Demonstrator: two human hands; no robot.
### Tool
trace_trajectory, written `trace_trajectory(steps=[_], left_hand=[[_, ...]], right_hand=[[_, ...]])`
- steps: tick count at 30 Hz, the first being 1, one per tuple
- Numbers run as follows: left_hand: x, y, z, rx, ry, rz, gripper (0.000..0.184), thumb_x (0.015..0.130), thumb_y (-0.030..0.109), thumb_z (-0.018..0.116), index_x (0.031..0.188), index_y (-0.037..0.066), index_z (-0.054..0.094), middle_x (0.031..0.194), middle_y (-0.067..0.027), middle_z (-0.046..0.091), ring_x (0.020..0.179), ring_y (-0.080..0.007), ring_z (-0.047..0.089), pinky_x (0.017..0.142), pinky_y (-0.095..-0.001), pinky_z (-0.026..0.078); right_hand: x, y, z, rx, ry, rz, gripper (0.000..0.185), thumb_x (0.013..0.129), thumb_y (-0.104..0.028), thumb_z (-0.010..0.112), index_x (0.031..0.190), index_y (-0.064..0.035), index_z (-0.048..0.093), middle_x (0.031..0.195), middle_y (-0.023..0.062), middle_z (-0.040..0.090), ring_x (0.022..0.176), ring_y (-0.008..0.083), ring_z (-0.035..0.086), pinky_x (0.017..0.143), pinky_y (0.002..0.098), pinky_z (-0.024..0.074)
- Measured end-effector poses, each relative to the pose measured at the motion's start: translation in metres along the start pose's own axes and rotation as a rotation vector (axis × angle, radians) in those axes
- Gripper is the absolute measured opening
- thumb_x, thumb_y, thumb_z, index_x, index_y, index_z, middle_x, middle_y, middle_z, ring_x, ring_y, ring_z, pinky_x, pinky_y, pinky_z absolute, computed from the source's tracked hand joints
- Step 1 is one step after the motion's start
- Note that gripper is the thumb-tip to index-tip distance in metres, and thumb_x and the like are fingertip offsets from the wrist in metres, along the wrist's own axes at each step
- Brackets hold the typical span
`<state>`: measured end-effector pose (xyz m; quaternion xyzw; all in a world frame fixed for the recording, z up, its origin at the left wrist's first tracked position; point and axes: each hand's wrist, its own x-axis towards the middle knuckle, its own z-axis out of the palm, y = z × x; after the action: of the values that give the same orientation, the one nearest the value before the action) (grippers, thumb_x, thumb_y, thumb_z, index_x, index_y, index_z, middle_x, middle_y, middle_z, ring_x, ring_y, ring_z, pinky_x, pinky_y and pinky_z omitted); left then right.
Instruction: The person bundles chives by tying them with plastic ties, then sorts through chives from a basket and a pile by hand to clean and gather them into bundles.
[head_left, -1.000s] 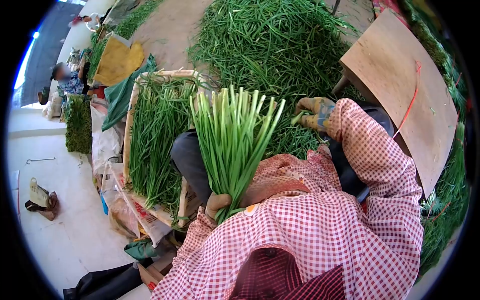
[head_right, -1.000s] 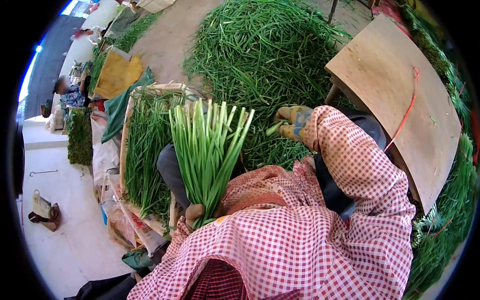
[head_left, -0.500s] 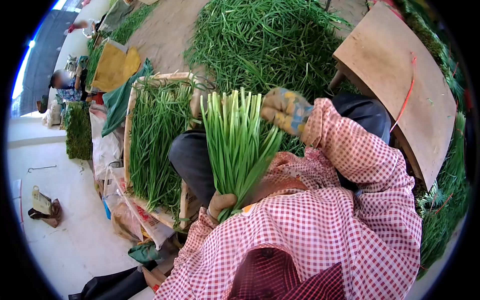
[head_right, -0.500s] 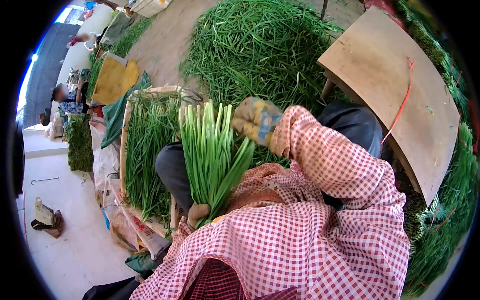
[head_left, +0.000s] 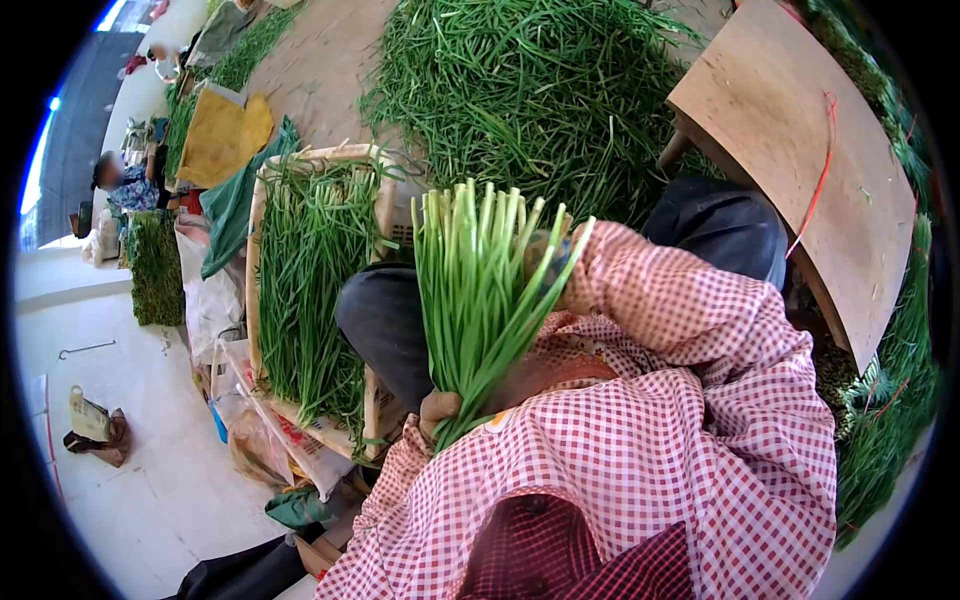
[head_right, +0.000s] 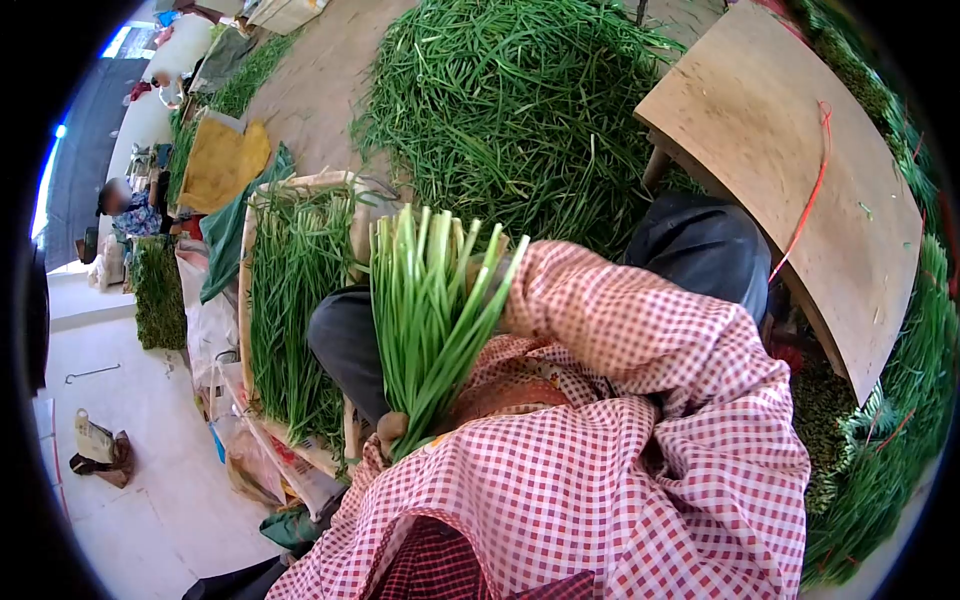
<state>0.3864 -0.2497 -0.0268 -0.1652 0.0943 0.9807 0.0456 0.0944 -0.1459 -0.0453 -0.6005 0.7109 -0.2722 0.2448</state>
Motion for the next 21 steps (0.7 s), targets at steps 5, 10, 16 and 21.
trace_trajectory(steps=[5, 10, 16, 21], left_hand=[[-0.007, -0.002, -0.004, -0.009, 0.022, 0.009, 0.061, 0.078, 0.004, 0.064, 0.133, -0.004, 0.040, 0.126, -0.0210, 0.054, 0.104, -0.0283, 0.061, 0.087, -0.0402, 0.053], [-0.011, -0.001, -0.002, 0.017, 0.021, 0.067, 0.062, 0.077, 0.004, 0.065, 0.133, -0.003, 0.040, 0.124, -0.0202, 0.055, 0.104, -0.0285, 0.061, 0.088, -0.0400, 0.053], [-0.016, 0.043, 0.075, 0.648, 0.309, 0.246, 0.070, 0.072, 0.011, 0.075, 0.134, 0.000, 0.043, 0.127, -0.0131, 0.055, 0.112, -0.0224, 0.055, 0.095, -0.0336, 0.043], [0.000, 0.037, 0.090, 1.595, 0.524, 0.447, 0.064, 0.070, 0.007, 0.077, 0.126, 0.000, 0.048, 0.115, -0.0137, 0.061, 0.107, -0.0249, 0.058, 0.090, -0.0345, 0.046]], right_hand=[[0.025, 0.031, -0.027, 0.274, 0.204, 0.225, 0.043, 0.089, -0.033, 0.054, 0.125, -0.0100, 0.051, 0.108, 0.0182, 0.058, 0.101, 0.0294, 0.056, 0.089, 0.0418, 0.0470], [0.008, 0.134, -0.045, -0.211, 0.093, 0.941, 0.047, 0.091, -0.036, 0.054, 0.129, -0.0100, 0.048, 0.121, 0.0210, 0.056, 0.111, 0.0296, 0.055, 0.094, 0.0405, 0.0457], [-0.004, 0.050, -0.015, 1.480, 0.051, 0.601, 0.071, 0.088, -0.053, 0.053, 0.139, -0.0070, 0.038, 0.135, 0.0158, 0.047, 0.127, 0.0336, 0.041, 0.104, 0.0506, 0.0344], [0.007, -0.031, 0.007, 2.226, 0.244, 0.324, 0.083, 0.086, -0.072, 0.031, 0.136, -0.0076, 0.041, 0.138, 0.0175, 0.043, 0.127, 0.0360, 0.040, 0.103, 0.0530, 0.0342]])
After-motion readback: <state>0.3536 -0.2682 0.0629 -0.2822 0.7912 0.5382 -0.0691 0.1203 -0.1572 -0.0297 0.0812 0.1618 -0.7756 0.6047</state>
